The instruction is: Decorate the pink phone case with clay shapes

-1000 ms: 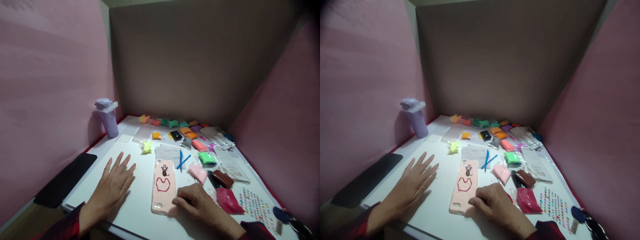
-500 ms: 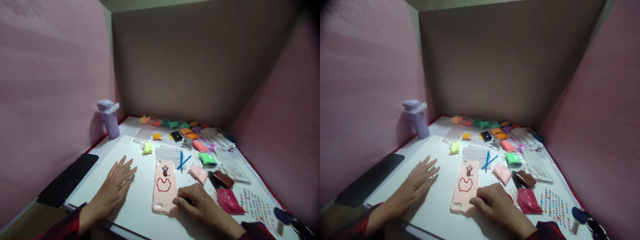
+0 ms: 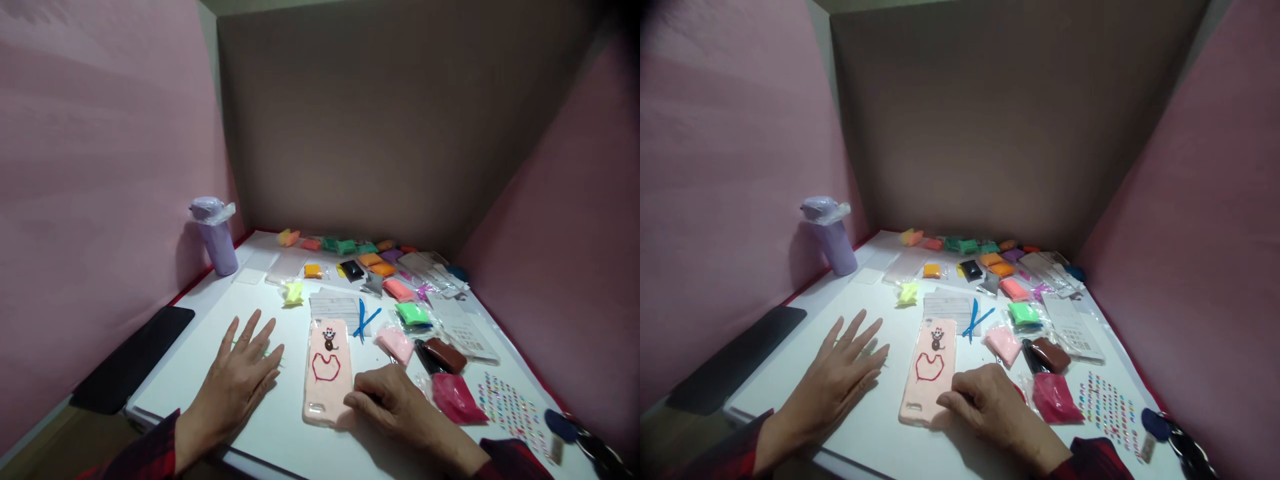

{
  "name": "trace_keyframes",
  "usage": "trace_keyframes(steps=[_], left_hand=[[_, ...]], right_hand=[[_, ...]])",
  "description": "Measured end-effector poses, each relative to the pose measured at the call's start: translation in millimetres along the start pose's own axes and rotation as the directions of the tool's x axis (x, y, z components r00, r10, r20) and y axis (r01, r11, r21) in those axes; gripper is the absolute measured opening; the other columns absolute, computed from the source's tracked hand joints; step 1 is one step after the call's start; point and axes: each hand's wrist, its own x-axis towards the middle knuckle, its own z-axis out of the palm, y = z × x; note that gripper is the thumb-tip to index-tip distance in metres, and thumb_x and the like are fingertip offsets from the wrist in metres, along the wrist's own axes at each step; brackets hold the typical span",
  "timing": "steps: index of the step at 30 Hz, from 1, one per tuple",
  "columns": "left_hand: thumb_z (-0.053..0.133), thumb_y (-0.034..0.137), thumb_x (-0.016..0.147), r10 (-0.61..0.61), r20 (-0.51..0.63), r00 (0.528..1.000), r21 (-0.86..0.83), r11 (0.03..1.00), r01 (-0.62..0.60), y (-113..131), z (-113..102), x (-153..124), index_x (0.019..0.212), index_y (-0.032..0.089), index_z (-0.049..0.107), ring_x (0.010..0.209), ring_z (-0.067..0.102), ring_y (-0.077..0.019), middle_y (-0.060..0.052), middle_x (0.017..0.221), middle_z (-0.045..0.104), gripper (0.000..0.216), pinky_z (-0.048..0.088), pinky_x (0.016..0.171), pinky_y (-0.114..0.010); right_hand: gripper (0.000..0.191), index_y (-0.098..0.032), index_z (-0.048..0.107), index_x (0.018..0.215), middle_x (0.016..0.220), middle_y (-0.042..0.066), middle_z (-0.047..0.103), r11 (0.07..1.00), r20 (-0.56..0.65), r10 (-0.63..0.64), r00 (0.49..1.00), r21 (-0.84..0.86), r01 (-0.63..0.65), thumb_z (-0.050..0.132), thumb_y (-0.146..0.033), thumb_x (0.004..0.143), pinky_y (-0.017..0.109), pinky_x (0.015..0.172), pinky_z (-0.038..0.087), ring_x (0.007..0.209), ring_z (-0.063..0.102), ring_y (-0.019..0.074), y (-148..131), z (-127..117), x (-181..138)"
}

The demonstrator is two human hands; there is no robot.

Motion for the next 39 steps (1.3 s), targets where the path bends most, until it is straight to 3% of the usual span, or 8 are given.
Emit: trace_keyframes(steps=[4,9,18,24,27,34,39], left_hand=[[0.054,0.012,0.09,0.003,-0.082,0.997,-0.026,1.0,-0.005,1.1,-1.5,5.5,0.102,0.021,0.068,0.14,0.032,-0.035,-0.011,0.136,0.058,0.021,0.028,0.108,-0.064],[0.056,0.01,0.087,-0.032,-0.102,0.994,-0.085,0.996,0.023,2.2,0.2,9.7,0.082,0.021,0.068,0.136,0.039,-0.0357,-0.008,0.129,0.065,0.017,0.032,0.104,-0.064],[0.057,0.013,0.088,-0.059,-0.063,0.996,-0.152,0.987,0.049,-0.7,7.5,6.7,0.099,0.022,0.069,0.138,0.036,-0.0355,-0.011,0.131,0.062,0.018,0.033,0.104,-0.064],[0.053,0.009,0.089,-0.071,-0.121,0.99,-0.185,0.982,0.048,3.7,7.9,11.5,0.081,0.021,0.068,0.137,0.039,-0.0337,-0.008,0.125,0.067,0.021,0.034,0.103,-0.062],[0.057,0.012,0.086,-0.1,-0.128,0.987,-0.206,0.976,0.072,3.3,4.7,10.8,0.096,0.02,0.067,0.135,0.041,-0.0341,-0.01,0.124,0.067,0.017,0.035,0.103,-0.062],[0.052,0.011,0.085,-0.158,-0.155,0.975,-0.135,0.981,0.138,-5.7,-0.1,-4.5,0.094,0.02,0.068,0.134,0.043,-0.0338,-0.01,0.119,0.069,0.021,0.034,0.104,-0.06],[0.051,0.01,0.086,-0.099,-0.096,0.99,-0.092,0.992,0.09,3.8,-1.9,-4.5,0.094,0.022,0.069,0.137,0.036,-0.0357,-0.011,0.125,0.065,0.023,0.033,0.104,-0.063]], right_hand=[[0.04,-0.015,0.045,0.058,0.053,-0.007,0.041,1.0,0.002,-0.013,1.0,-0.001,0.013,0.051,-0.032,0.093,0.024,0.052,0.022,0.052,0.036,0.0063,-0.1,-0.4,0.4],[0.04,-0.015,0.048,0.057,0.053,-0.006,0.042,1.0,0.007,-0.009,1.0,0.008,0.009,0.052,-0.031,0.094,0.024,0.051,0.022,0.052,0.036,0.0067,-1.1,-1.7,1.4],[0.04,-0.015,0.047,0.057,0.052,-0.007,0.04,1.0,0.01,0.0,1.0,0.004,0.0,0.052,-0.031,0.093,0.023,0.05,0.021,0.051,0.035,0.0065,-3.2,-1.1,-1.0],[0.041,-0.015,0.048,0.057,0.053,-0.006,0.042,1.0,0.008,-0.01,1.0,0.009,0.01,0.051,-0.032,0.094,0.023,0.051,0.022,0.052,0.036,0.0067,-1.8,-1.1,0.1],[0.04,-0.015,0.048,0.057,0.053,-0.006,0.042,1.0,0.015,-0.002,1.0,0.015,0.002,0.052,-0.031,0.094,0.023,0.051,0.022,0.052,0.037,0.0068,-2.0,-1.6,0.5],[0.04,-0.015,0.049,0.057,0.053,-0.006,0.042,1.0,0.004,-0.011,1.0,0.014,0.011,0.051,-0.03,0.094,0.023,0.051,0.022,0.052,0.037,0.0069,-0.8,-0.1,0.5],[0.04,-0.015,0.05,0.057,0.053,-0.006,0.039,0.999,0.004,-0.038,0.999,0.028,0.038,0.052,-0.032,0.093,0.024,0.052,0.022,0.052,0.035,0.0073,0.1,-0.6,1.9]])
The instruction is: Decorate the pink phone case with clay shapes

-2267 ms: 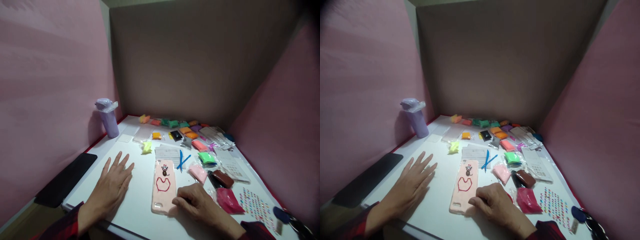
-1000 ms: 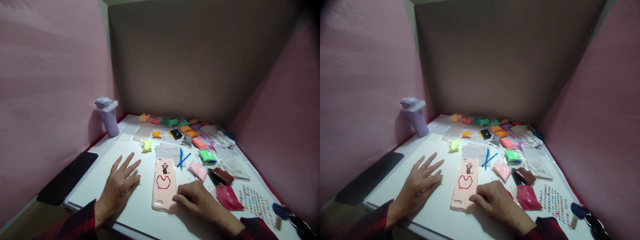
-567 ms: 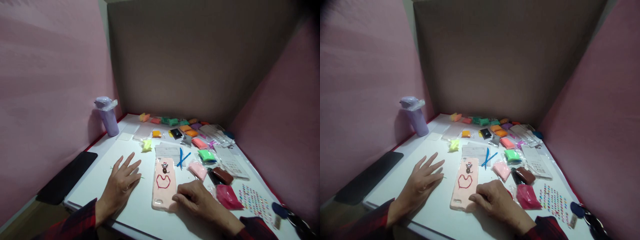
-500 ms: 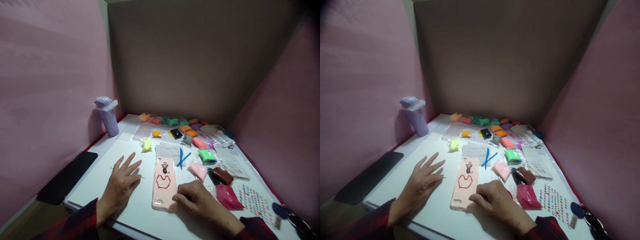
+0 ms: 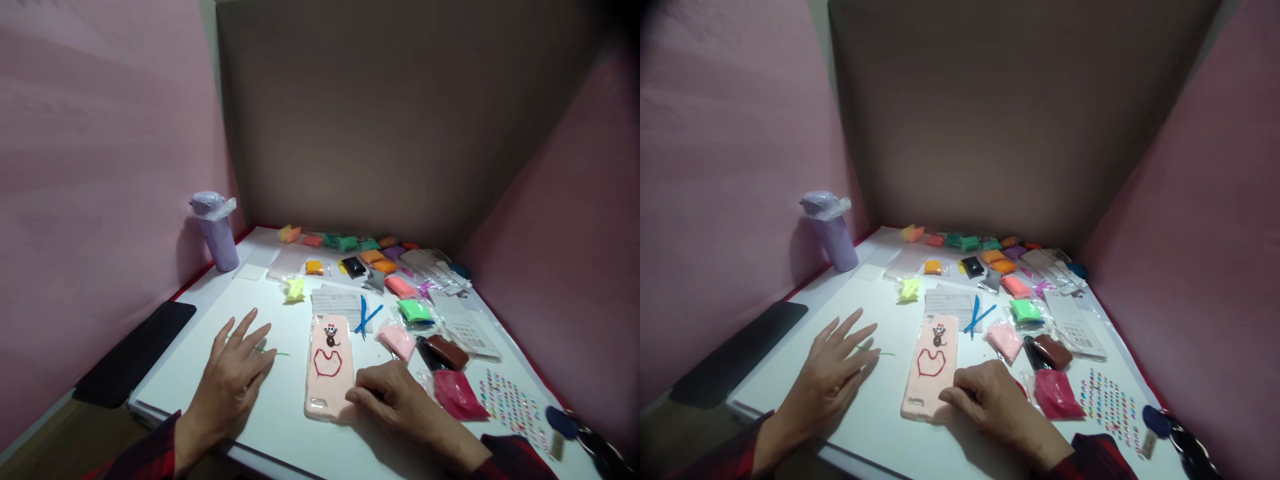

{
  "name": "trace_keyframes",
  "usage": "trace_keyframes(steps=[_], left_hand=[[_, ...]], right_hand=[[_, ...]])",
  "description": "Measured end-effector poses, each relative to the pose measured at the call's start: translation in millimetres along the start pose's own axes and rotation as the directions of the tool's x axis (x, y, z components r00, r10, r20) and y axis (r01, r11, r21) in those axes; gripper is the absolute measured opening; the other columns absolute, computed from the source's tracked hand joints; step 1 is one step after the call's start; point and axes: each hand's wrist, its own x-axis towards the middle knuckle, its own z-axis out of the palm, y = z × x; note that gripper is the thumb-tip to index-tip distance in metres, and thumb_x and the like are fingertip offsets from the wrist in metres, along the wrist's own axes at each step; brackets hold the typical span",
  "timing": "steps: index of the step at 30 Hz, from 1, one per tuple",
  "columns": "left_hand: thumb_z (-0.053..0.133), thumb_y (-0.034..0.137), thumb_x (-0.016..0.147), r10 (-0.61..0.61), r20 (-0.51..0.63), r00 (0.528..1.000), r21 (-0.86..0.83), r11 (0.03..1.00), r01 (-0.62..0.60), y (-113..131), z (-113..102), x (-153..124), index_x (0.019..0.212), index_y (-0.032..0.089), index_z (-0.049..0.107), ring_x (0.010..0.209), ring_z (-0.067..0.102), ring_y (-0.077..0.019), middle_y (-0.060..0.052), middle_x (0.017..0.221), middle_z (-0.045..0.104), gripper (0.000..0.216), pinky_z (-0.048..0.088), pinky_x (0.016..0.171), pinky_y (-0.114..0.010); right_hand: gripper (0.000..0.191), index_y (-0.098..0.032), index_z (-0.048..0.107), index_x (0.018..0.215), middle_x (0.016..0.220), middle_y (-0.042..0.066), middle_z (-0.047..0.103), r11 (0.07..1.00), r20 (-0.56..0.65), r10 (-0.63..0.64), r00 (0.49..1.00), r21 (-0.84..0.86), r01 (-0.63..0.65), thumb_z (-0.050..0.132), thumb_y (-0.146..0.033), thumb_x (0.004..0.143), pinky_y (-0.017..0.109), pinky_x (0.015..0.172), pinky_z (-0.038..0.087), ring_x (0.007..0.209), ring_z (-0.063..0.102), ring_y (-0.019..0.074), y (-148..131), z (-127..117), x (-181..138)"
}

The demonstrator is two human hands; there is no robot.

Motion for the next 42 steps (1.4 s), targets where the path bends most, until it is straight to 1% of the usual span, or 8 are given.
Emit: trace_keyframes(steps=[4,9,14,18,24,30,38,42], left_hand=[[0.048,0.007,0.086,0.014,0.069,0.998,0.019,1.0,-0.015,11.0,0.3,3.4,0.102,0.021,0.068,0.14,0.03,-0.0378,-0.014,0.132,0.06,0.029,0.029,0.105,-0.066],[0.047,0.009,0.087,0.001,0.062,0.998,-0.007,1.0,-0.001,15.6,-1.0,1.2,0.094,0.021,0.069,0.141,0.027,-0.0368,-0.013,0.132,0.06,0.026,0.026,0.108,-0.066],[0.05,0.011,0.087,0.033,0.063,0.997,-0.011,0.999,-0.032,11.0,-2.1,-1.4,0.09,0.024,0.069,0.141,0.028,-0.0359,-0.011,0.132,0.06,0.023,0.03,0.104,-0.066],[0.052,0.011,0.086,0.022,0.01,1.0,-0.012,1.0,-0.021,3.0,-2.6,-1.3,0.086,0.023,0.069,0.14,0.03,-0.0354,-0.011,0.13,0.061,0.021,0.032,0.103,-0.065],[0.051,0.012,0.085,-0.072,-0.075,0.995,-0.012,0.997,0.072,-12.8,-5.9,-2.0,0.1,0.019,0.068,0.135,0.037,-0.0374,-0.013,0.125,0.064,0.023,0.033,0.102,-0.065],[0.049,0.018,0.09,-0.044,0.053,0.998,-0.124,0.991,0.051,-3.8,-2.0,3.1,0.111,0.028,0.067,0.137,0.035,-0.0357,-0.008,0.13,0.061,0.029,0.041,0.096,-0.062],[0.056,0.019,0.089,0.051,0.107,0.993,-0.052,0.998,-0.046,1.1,1.9,7.9,0.09,0.03,0.072,0.137,0.033,-0.0379,-0.008,0.129,0.06,0.02,0.033,0.099,-0.067],[0.054,0.012,0.088,0.088,0.068,0.994,-0.07,0.994,-0.084,5.2,0.8,8.9,0.088,0.026,0.07,0.136,0.036,-0.036,-0.011,0.128,0.061,0.022,0.033,0.101,-0.065]], right_hand=[[0.04,-0.015,0.047,0.056,0.053,-0.007,0.036,1.0,0.002,0.022,1.0,0.001,-0.022,0.053,-0.029,0.092,0.024,0.052,0.021,0.052,0.034,0.0072,-1.0,-0.6,-0.5],[0.041,-0.015,0.047,0.056,0.053,-0.006,0.039,1.0,-0.009,-0.001,1.0,-0.01,0.001,0.051,-0.031,0.093,0.025,0.052,0.022,0.052,0.035,0.0075,0.1,-0.1,-1.2],[0.04,-0.015,0.047,0.058,0.054,-0.006,0.041,1.0,-0.015,-0.002,1.0,-0.013,0.002,0.051,-0.032,0.094,0.024,0.052,0.023,0.052,0.036,0.0076,1.5,-0.6,-0.6],[0.04,-0.015,0.045,0.057,0.053,-0.006,0.039,1.0,-0.007,0.019,1.0,-0.006,-0.019,0.052,-0.03,0.093,0.024,0.051,0.021,0.052,0.035,0.007,1.0,-0.1,-1.3],[0.04,-0.015,0.043,0.057,0.053,-0.007,0.04,0.999,-0.001,0.036,0.999,-0.011,-0.036,0.052,-0.029,0.093,0.024,0.051,0.022,0.052,0.035,0.0066,0.2,1.1,-2.2],[0.04,-0.015,0.042,0.057,0.053,-0.007,0.039,0.999,-0.002,0.044,0.999,-0.013,-0.044,0.051,-0.031,0.093,0.023,0.051,0.022,0.052,0.036,0.0065,-0.6,0.4,-2.8],[0.04,-0.015,0.043,0.057,0.053,-0.007,0.037,0.999,-0.017,0.04,0.999,-0.009,-0.04,0.051,-0.032,0.093,0.023,0.051,0.021,0.052,0.033,0.0062,-4.9,-2.6,-2.3],[0.04,-0.015,0.045,0.058,0.053,-0.007,0.038,0.999,-0.012,0.04,0.999,-0.004,-0.04,0.052,-0.032,0.093,0.023,0.051,0.022,0.052,0.035,0.0063,-5.5,-2.9,-1.9]])
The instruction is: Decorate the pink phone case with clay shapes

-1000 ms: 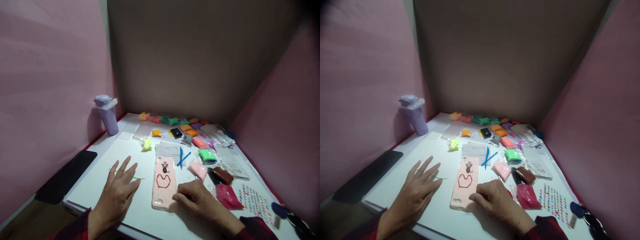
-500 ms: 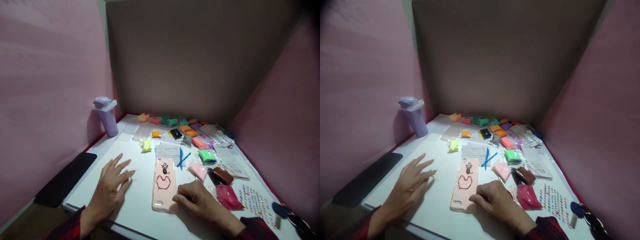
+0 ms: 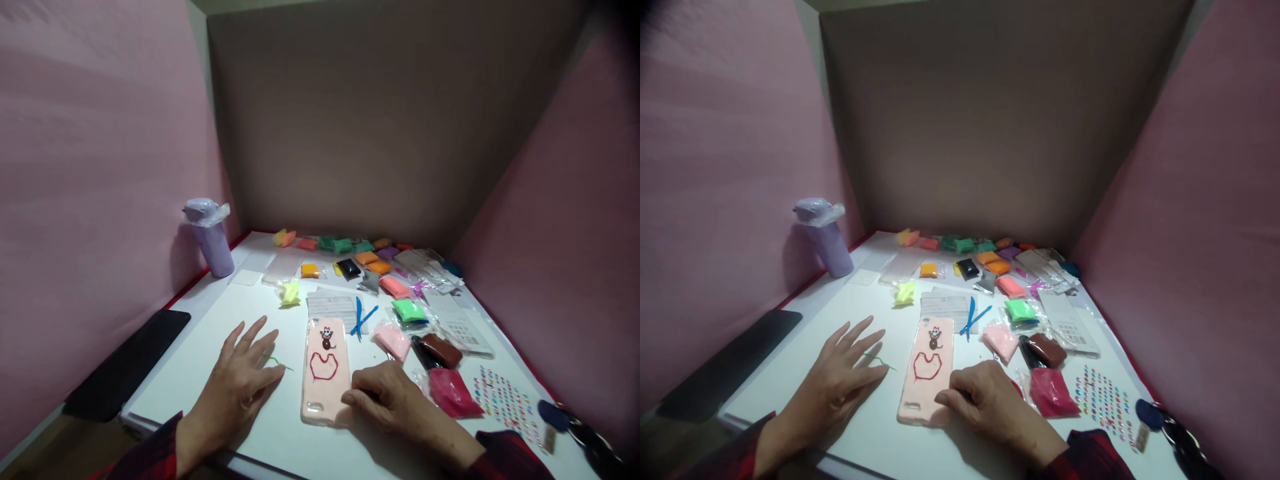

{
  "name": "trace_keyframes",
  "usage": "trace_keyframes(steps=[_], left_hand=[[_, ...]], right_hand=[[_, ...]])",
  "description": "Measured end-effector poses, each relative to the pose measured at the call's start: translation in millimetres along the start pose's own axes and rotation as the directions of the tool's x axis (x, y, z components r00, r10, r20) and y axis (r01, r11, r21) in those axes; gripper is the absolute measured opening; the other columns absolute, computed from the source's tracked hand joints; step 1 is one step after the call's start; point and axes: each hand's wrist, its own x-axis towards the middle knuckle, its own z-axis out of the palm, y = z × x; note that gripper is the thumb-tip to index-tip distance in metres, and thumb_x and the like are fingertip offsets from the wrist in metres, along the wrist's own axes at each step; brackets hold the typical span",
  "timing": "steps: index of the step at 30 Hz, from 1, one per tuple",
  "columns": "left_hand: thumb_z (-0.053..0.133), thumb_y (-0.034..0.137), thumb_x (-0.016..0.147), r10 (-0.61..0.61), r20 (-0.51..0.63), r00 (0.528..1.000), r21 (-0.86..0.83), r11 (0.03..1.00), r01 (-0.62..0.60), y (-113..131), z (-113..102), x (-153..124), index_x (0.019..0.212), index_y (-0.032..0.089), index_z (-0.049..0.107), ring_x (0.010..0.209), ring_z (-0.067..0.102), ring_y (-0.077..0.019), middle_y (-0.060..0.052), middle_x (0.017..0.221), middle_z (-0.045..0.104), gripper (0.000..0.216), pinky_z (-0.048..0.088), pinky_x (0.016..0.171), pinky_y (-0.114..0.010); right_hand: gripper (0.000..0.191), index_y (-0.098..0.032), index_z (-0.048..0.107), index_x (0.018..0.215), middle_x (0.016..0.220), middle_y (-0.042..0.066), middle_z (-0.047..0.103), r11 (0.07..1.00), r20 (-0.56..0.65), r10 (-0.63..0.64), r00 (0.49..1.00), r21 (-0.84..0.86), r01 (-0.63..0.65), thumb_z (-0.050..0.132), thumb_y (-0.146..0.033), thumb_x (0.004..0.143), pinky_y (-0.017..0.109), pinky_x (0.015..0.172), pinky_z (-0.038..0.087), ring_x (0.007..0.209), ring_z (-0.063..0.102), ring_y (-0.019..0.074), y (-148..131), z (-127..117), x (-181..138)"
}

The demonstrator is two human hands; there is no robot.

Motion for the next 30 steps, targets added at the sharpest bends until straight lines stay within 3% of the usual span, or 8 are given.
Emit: trace_keyframes(steps=[8,19,25,30], left_hand=[[0.052,0.004,0.087,0.084,-0.051,0.995,-0.045,0.995,-0.086,6.1,0.0,-1.2,0.093,0.021,0.065,0.135,0.037,-0.0339,-0.013,0.126,0.062,0.022,0.031,0.105,-0.062],[0.05,0.002,0.085,0.03,-0.08,0.996,-0.046,0.998,-0.034,11.7,5.7,11.9,0.077,0.016,0.057,0.125,0.047,-0.0344,-0.011,0.113,0.067,0.018,0.037,0.101,-0.06],[0.052,0.002,0.082,-0.059,-0.057,0.997,-0.159,0.986,0.049,11.8,12.6,16.4,0.082,0.018,0.054,0.124,0.047,-0.0323,-0.01,0.105,0.066,0.016,0.039,0.101,-0.057],[0.058,0.011,0.082,-0.063,-0.05,0.997,-0.175,0.983,0.053,0.5,8.3,11.1,0.095,0.019,0.056,0.128,0.044,-0.0322,-0.011,0.114,0.064,0.016,0.04,0.1,-0.055]], right_hand=[[0.038,-0.015,0.045,0.058,0.052,-0.007,0.037,1.0,0.0,-0.009,1.0,-0.003,0.009,0.052,-0.031,0.092,0.022,0.051,0.021,0.052,0.034,0.0062,0.8,0.1,0.2],[0.036,-0.015,0.049,0.059,0.053,-0.007,0.039,0.999,-0.004,-0.036,0.999,-0.009,0.036,0.053,-0.029,0.092,0.022,0.052,0.022,0.052,0.035,0.0063,3.0,1.1,1.5],[0.035,-0.015,0.049,0.059,0.054,-0.007,0.039,1.0,-0.005,-0.024,1.0,0.017,0.024,0.054,-0.027,0.092,0.022,0.052,0.023,0.053,0.035,0.0066,0.4,-0.1,-0.4],[0.036,-0.015,0.049,0.059,0.055,-0.006,0.041,0.999,-0.011,-0.029,1.0,0.018,0.029,0.053,-0.029,0.093,0.022,0.053,0.023,0.053,0.036,0.0068,1.2,0.6,-1.0]])
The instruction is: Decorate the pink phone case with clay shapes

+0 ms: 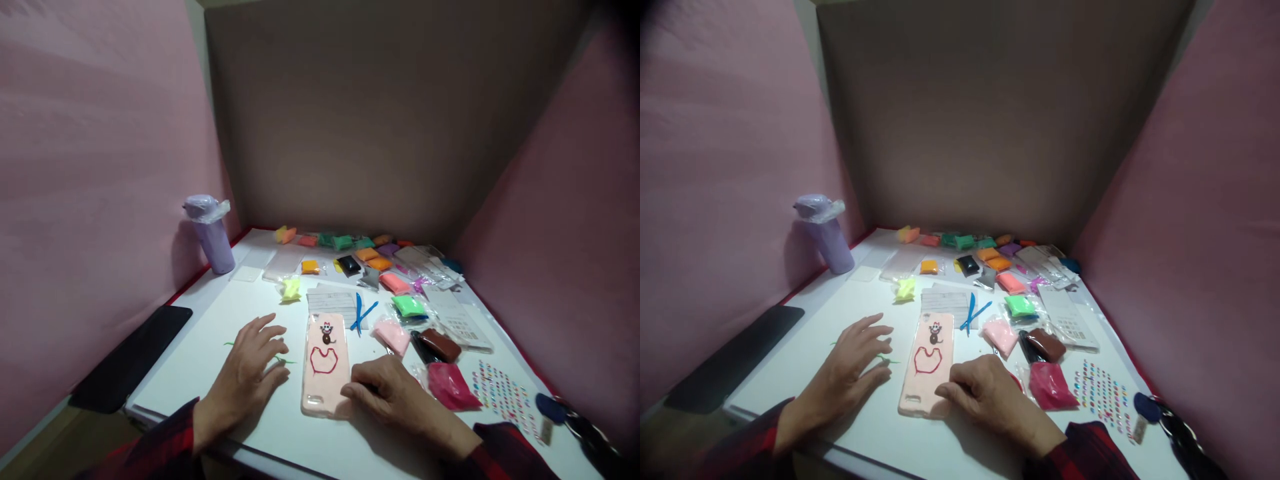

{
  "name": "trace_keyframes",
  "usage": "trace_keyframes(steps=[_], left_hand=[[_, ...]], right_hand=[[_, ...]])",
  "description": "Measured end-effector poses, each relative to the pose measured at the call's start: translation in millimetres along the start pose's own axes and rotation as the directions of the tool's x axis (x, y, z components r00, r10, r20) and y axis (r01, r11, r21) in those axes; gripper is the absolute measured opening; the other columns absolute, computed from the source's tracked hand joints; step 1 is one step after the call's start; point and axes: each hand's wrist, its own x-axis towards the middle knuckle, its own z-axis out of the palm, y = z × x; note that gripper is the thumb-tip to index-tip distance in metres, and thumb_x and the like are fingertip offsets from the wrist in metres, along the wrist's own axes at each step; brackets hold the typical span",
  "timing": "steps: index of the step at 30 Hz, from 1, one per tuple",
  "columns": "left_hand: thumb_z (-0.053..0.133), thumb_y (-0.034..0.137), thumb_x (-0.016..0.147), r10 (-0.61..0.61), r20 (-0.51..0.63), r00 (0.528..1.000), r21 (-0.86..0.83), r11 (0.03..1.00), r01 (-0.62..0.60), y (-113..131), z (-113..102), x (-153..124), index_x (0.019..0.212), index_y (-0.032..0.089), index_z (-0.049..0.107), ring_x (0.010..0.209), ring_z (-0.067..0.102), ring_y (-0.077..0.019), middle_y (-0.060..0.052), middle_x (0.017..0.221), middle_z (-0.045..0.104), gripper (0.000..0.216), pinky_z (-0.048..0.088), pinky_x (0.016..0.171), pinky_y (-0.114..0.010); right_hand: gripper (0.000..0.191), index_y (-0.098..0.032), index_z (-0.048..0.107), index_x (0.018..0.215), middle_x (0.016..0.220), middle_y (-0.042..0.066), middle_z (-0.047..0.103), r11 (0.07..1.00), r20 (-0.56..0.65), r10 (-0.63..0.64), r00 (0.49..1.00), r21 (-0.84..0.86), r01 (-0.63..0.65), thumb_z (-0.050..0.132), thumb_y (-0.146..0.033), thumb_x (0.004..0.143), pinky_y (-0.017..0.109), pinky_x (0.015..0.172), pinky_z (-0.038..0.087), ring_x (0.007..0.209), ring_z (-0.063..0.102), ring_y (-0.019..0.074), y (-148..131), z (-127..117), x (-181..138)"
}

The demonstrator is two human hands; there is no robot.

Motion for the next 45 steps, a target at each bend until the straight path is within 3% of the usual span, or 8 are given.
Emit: trace_keyframes(steps=[6,9,14,23,27,34,38,45], left_hand=[[0.048,0.011,0.087,-0.116,-0.185,0.976,0.148,0.978,0.145,-45.8,-27.5,-23.1,0.107,0.021,0.059,0.123,0.049,-0.0308,-0.01,0.114,0.067,0.025,0.041,0.096,-0.055],[0.047,0.01,0.085,-0.135,-0.132,0.982,0.244,0.956,0.165,-57.7,-32.3,-40.3,0.105,0.023,0.065,0.122,0.049,-0.0337,-0.009,0.115,0.068,0.03,0.041,0.092,-0.058],[0.052,0.012,0.084,-0.084,-0.09,0.992,0.346,0.932,0.11,-51.6,-26.8,-55.0,0.103,0.028,0.07,0.125,0.047,-0.0356,-0.008,0.118,0.068,0.031,0.037,0.097,-0.062],[0.058,0.016,0.078,-0.066,0.035,0.997,0.365,0.93,0.049,-31.1,-32.0,-48.0,0.102,0.025,0.07,0.135,0.035,-0.0391,-0.011,0.132,0.06,0.029,0.03,0.103,-0.066],[0.058,0.019,0.08,-0.068,-0.002,0.998,0.323,0.944,0.065,-28.3,-35.5,-49.6,0.097,0.027,0.07,0.134,0.037,-0.038,-0.009,0.131,0.061,0.021,0.03,0.103,-0.066],[0.052,0.016,0.087,-0.065,-0.162,0.985,0.22,0.97,0.1,-37.0,-33.4,-49.5,0.108,0.021,0.062,0.126,0.05,-0.031,-0.01,0.122,0.066,0.024,0.036,0.104,-0.058],[0.054,0.013,0.085,-0.029,-0.132,0.991,0.239,0.969,0.06,-36.2,-27.8,-47.6,0.112,0.02,0.06,0.128,0.049,-0.0294,-0.01,0.124,0.065,0.029,0.035,0.107,-0.055],[0.055,0.017,0.084,-0.097,-0.162,0.982,0.309,0.94,0.143,-40.4,-28.0,-46.4,0.085,0.021,0.064,0.119,0.056,-0.0339,-0.011,0.113,0.069,0.01,0.038,0.1,-0.055]], right_hand=[[0.037,-0.015,0.047,0.057,0.054,-0.007,0.037,1.0,0.014,0.007,1.0,-0.018,-0.007,0.053,-0.028,0.092,0.023,0.051,0.021,0.052,0.035,0.0066,1.2,0.7,1.8],[0.038,-0.015,0.047,0.058,0.053,-0.007,0.036,1.0,0.017,-0.008,1.0,-0.025,0.009,0.052,-0.029,0.092,0.024,0.052,0.02,0.052,0.035,0.0068,1.1,0.8,3.3],[0.038,-0.015,0.045,0.057,0.053,-0.007,0.035,0.999,0.016,-0.006,1.0,-0.032,0.006,0.052,-0.027,0.092,0.024,0.052,0.02,0.052,0.034,0.007,-0.4,0.2,3.0],[0.038,-0.015,0.046,0.056,0.053,-0.006,0.037,1.0,0.02,0.015,1.0,-0.019,-0.015,0.052,-0.027,0.092,0.025,0.052,0.021,0.053,0.035,0.0075,-0.9,0.9,2.9],[0.038,-0.015,0.045,0.057,0.053,-0.007,0.036,1.0,0.021,0.012,1.0,-0.016,-0.012,0.053,-0.027,0.092,0.024,0.052,0.021,0.053,0.035,0.0071,-1.1,0.3,2.4],[0.039,-0.015,0.045,0.057,0.053,-0.005,0.04,0.999,0.028,0.014,0.999,-0.031,-0.013,0.049,-0.03,0.093,0.024,0.053,0.021,0.053,0.036,0.0075,0.9,0.9,2.2],[0.039,-0.015,0.046,0.058,0.054,-0.005,0.04,0.999,0.04,0.002,0.999,-0.032,-0.001,0.049,-0.031,0.093,0.024,0.053,0.021,0.053,0.036,0.0076,0.9,0.7,3.9],[0.039,-0.015,0.044,0.056,0.053,-0.006,0.036,1.0,0.035,0.027,0.999,-0.004,-0.026,0.052,-0.028,0.092,0.024,0.052,0.02,0.053,0.034,0.0074,-1.0,-0.1,3.2]])
